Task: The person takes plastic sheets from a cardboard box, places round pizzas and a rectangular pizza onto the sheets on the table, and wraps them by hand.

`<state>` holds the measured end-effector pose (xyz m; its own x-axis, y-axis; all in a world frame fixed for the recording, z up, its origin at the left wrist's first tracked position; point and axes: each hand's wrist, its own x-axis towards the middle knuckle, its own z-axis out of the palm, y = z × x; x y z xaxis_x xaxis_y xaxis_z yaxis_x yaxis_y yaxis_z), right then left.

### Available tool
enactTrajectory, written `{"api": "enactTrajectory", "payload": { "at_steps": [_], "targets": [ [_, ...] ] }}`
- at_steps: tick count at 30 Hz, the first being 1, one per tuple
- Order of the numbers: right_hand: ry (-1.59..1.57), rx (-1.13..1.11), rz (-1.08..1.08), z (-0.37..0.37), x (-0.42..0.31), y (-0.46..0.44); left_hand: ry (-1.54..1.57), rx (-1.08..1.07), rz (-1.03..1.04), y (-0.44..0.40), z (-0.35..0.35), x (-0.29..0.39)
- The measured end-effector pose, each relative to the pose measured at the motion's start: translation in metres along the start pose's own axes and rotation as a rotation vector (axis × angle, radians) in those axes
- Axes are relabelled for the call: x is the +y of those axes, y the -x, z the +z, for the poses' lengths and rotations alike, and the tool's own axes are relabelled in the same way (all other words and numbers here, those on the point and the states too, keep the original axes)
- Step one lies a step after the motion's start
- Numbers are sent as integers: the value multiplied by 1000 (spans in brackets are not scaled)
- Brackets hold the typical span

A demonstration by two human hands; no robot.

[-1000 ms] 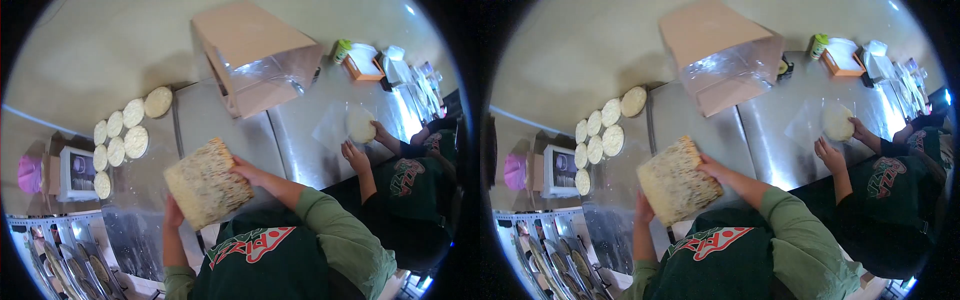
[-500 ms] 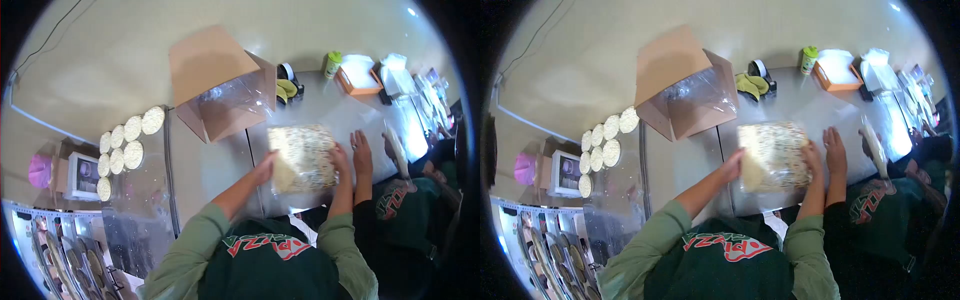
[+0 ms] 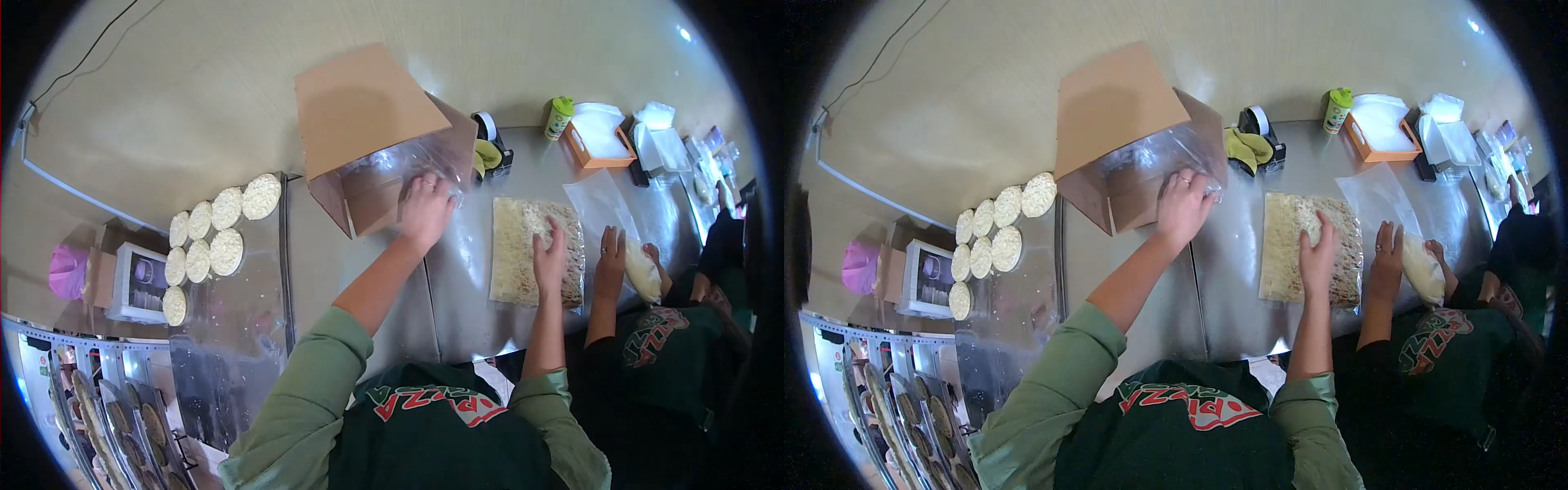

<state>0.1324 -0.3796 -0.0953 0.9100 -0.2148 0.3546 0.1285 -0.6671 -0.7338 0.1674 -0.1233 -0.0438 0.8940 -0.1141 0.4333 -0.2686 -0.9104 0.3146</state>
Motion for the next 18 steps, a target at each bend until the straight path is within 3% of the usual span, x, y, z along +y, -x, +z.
{"api": "enactTrajectory", "payload": {
  "at_steps": [2,5,8,9,12,14,16,17,18],
  "targets": [
    [-138,-31,-30,8,-30,7,95,-51,56,6,-16,4],
    [-380,-100,-45,13,-106,21,422,74,-281,11,-48,-7],
    [-635,-203,-103,33,-163,40,752,248,-444,20,-87,-17],
    [-683,-253,-95,39,-184,43,756,259,-435,26,-92,-24],
    [-871,-435,133,73,-222,36,1245,357,-379,41,-94,-37],
    [-943,-478,182,92,-234,23,1283,235,-398,58,-97,-49],
    [-988,-444,102,131,-219,2,1243,172,-365,68,-100,-56],
    [-963,-340,179,144,-215,-11,1195,296,-370,69,-100,-56],
    [-938,-236,254,154,-212,-24,1267,264,-408,74,-110,-54]
  ]
}}
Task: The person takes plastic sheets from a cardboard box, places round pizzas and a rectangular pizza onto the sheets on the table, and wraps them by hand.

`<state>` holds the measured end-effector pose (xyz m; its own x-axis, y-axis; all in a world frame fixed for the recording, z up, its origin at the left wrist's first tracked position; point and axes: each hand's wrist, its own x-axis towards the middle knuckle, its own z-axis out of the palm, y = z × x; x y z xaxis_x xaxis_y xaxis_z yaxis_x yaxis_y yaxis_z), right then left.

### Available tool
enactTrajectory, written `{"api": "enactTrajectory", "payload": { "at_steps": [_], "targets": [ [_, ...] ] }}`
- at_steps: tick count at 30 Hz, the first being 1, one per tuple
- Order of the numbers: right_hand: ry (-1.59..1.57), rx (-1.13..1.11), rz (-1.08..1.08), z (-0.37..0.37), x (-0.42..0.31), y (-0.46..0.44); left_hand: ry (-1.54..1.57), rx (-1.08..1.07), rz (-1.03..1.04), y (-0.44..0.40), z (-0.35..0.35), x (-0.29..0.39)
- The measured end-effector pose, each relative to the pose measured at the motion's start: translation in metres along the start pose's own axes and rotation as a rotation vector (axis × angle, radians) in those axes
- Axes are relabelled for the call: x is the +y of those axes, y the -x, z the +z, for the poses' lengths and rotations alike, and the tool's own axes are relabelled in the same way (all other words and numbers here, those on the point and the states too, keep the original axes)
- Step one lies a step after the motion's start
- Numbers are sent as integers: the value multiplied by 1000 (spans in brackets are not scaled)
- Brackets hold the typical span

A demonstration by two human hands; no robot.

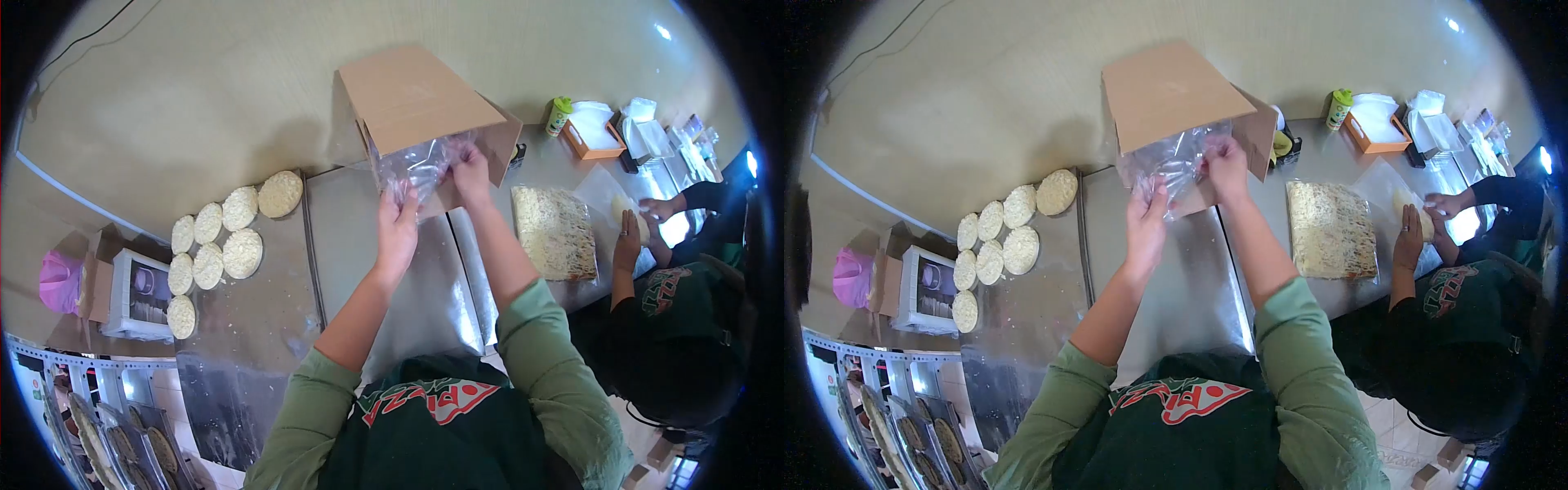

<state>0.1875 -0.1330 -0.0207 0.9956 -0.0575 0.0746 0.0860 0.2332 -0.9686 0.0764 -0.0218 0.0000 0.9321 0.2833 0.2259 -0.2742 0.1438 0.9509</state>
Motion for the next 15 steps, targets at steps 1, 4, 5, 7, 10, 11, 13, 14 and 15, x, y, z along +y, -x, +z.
{"api": "enactTrajectory", "payload": {
  "at_steps": [1,4,5,7,10,11,13,14,15],
  "targets": [
    [54,15,-5,5,1,-11,60,-10,-57,10,-4,17],
    [231,70,-11,14,18,-49,70,-47,-103,38,-25,48],
    [307,95,-10,16,36,-68,46,-55,-101,46,-32,55],
    [506,89,-46,17,47,-82,205,34,-84,57,-37,70],
    [871,-13,-146,16,48,-78,358,155,-151,69,-47,81],
    [991,-53,-187,15,44,-75,399,194,-185,73,-48,82],
    [1107,-246,-82,6,9,-54,430,249,-225,83,-51,77],
    [972,-228,-119,-4,4,-39,450,276,-245,90,-51,73],
    [839,-208,-153,-14,1,-23,452,299,-255,96,-49,70]
  ]
}}
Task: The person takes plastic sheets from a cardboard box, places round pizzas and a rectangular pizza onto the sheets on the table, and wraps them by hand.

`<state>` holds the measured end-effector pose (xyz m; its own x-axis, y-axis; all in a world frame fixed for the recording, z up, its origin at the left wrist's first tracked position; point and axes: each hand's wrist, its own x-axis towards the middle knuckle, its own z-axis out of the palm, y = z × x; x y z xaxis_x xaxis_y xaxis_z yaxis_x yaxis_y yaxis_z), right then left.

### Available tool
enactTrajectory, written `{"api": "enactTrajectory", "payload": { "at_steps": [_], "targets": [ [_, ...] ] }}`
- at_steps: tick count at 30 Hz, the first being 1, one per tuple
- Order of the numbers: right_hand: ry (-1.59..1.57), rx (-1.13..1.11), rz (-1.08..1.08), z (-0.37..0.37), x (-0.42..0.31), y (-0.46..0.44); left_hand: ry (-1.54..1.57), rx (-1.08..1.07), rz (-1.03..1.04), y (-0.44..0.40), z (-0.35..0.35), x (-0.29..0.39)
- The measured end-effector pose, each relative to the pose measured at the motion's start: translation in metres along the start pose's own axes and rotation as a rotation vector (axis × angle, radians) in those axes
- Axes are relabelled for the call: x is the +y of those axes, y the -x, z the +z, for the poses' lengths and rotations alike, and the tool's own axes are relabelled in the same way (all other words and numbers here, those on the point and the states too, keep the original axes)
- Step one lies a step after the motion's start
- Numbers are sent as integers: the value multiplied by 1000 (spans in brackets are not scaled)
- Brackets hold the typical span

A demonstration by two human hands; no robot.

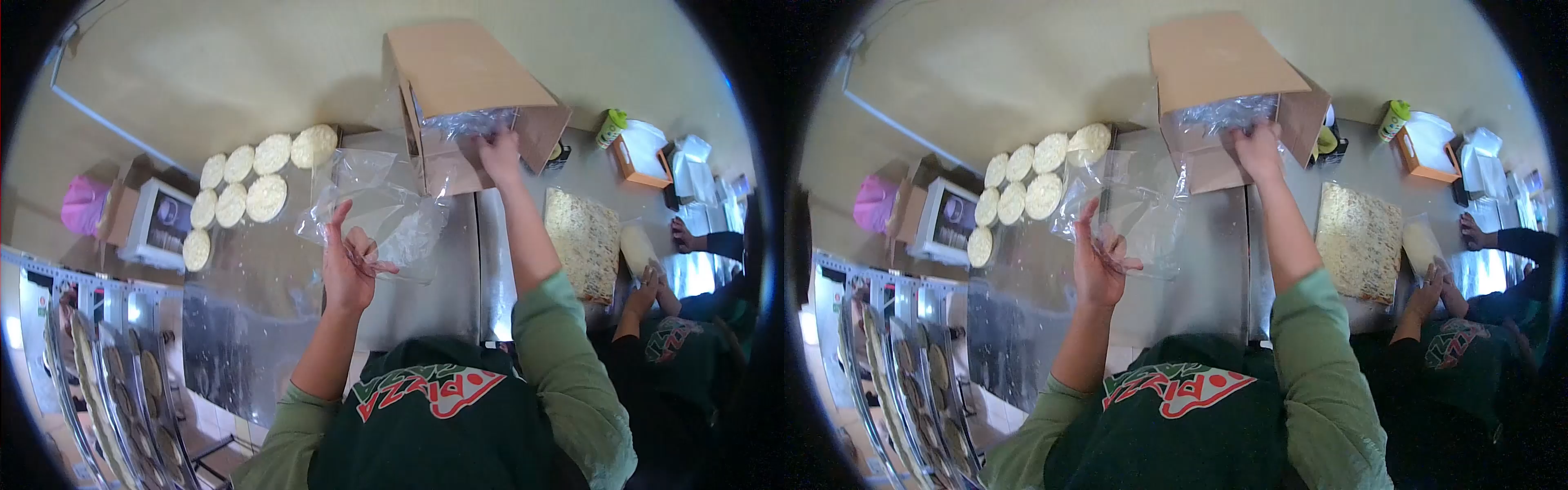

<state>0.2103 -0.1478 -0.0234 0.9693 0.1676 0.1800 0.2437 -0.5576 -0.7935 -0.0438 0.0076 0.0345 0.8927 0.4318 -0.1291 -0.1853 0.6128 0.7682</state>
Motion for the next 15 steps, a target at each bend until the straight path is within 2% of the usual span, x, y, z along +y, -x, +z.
{"api": "enactTrajectory", "payload": {
  "at_steps": [2,4,6,9,11,12,14,15],
  "targets": [
    [-826,200,-32,-6,-9,59,13,41,-6,10,-3,-9],
    [-1141,-71,192,-18,-16,126,0,71,-21,18,-3,-21],
    [-1359,-411,211,-11,-6,171,-27,80,-49,24,-3,-36],
    [-1528,-652,329,-19,-21,186,-66,49,-84,26,-1,-61],
    [-1304,-675,336,-19,-12,175,-81,21,-84,26,-1,-70],
    [-1193,-685,336,-18,-9,171,-111,152,-83,25,-2,-73],
    [-1114,-569,400,-20,-2,169,-170,412,-80,15,-9,-77],
    [-1074,-511,434,-21,2,170,-440,548,148,8,-29,-80]
  ]
}}
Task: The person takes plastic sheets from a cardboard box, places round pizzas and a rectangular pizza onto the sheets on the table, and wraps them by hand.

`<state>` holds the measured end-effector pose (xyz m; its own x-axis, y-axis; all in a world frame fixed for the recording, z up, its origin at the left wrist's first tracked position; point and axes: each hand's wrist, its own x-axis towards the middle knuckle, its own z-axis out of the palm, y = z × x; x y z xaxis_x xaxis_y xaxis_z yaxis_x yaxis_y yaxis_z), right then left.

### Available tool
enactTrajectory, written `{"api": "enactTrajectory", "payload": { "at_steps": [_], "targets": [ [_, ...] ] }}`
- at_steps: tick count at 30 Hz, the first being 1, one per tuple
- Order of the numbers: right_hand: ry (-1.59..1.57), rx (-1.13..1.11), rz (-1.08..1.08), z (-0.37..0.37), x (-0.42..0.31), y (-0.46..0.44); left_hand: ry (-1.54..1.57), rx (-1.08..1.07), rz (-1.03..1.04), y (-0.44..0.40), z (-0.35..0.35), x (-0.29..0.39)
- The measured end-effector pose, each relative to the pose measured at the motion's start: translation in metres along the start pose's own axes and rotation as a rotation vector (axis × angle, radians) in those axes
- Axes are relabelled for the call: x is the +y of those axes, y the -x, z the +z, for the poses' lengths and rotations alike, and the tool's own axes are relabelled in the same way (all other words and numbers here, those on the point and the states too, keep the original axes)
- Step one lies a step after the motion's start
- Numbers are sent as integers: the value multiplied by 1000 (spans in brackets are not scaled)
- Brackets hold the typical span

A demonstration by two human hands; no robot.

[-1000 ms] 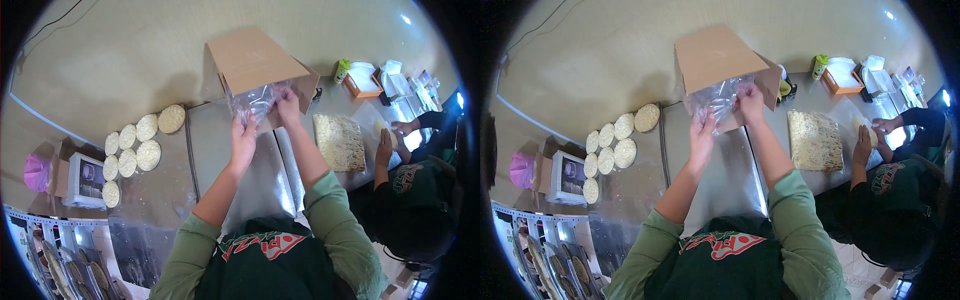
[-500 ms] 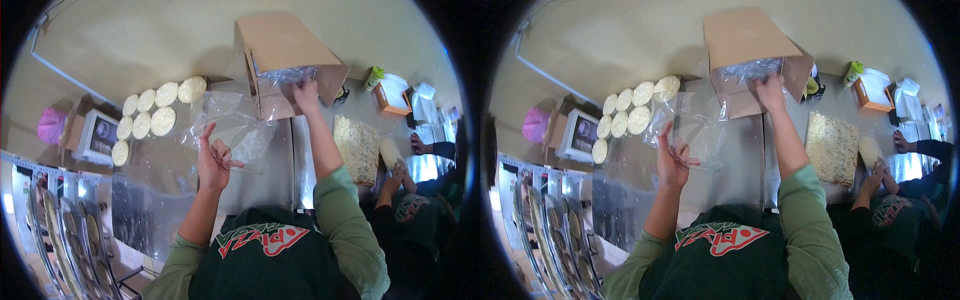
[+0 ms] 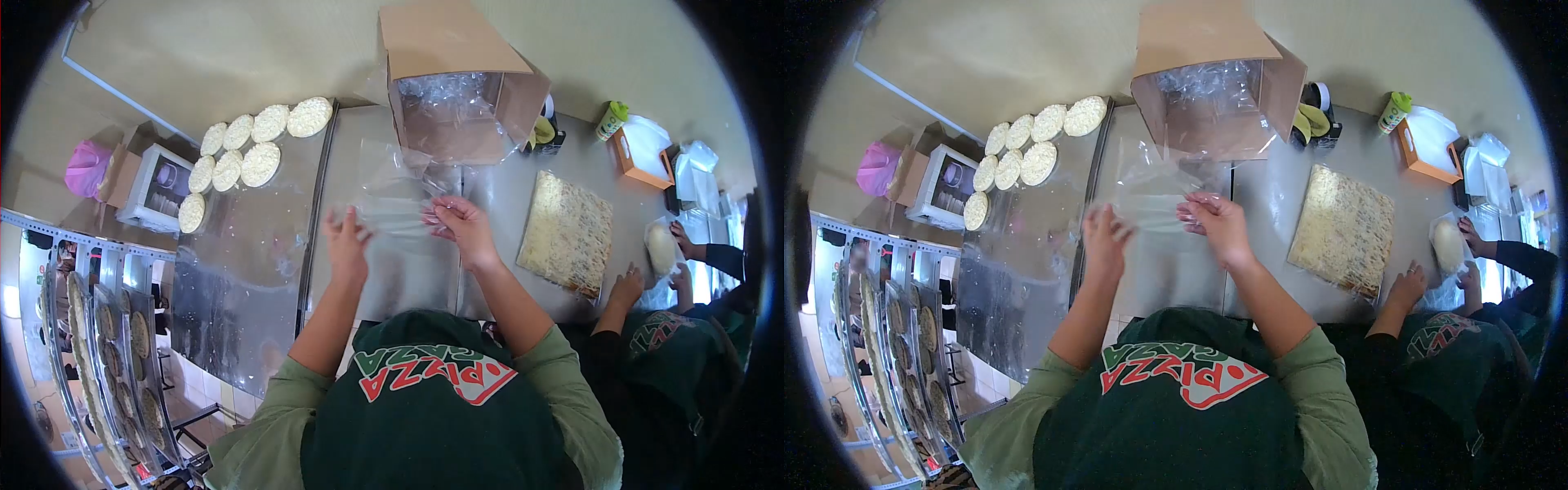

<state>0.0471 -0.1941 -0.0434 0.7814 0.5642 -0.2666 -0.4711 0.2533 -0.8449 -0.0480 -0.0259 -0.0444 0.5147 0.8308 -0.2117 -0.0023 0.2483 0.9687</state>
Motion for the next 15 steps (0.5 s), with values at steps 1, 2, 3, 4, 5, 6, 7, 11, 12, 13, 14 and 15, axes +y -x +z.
{"api": "enactTrajectory", "payload": {
  "at_steps": [1,2,3,4,5,6,7,11,12,13,14,15],
  "targets": [
    [21,23,19,-3,3,2,-215,171,257,-20,-17,-17],
    [40,47,39,-6,7,6,-433,338,514,-31,-27,-26],
    [58,75,58,-6,12,9,-552,257,662,-15,-24,-5],
    [44,48,61,-2,21,11,-555,6,436,-3,-18,5],
    [34,20,65,3,33,13,-545,-238,201,11,-11,9],
    [27,-9,67,10,42,16,-520,-477,-36,19,-8,8],
    [85,-23,39,19,48,19,-430,-499,-74,21,-10,0],
    [270,16,-81,33,66,20,-85,-509,-297,7,-32,-19],
    [309,36,-105,31,70,19,0,-476,-373,1,-42,-18],
    [489,83,-147,26,72,19,180,-450,-554,-5,-50,-7],
    [666,127,-192,19,72,18,266,-489,-575,-9,-59,-8],
    [841,172,-241,17,74,15,352,-529,-593,-14,-67,-9]
  ]
}}
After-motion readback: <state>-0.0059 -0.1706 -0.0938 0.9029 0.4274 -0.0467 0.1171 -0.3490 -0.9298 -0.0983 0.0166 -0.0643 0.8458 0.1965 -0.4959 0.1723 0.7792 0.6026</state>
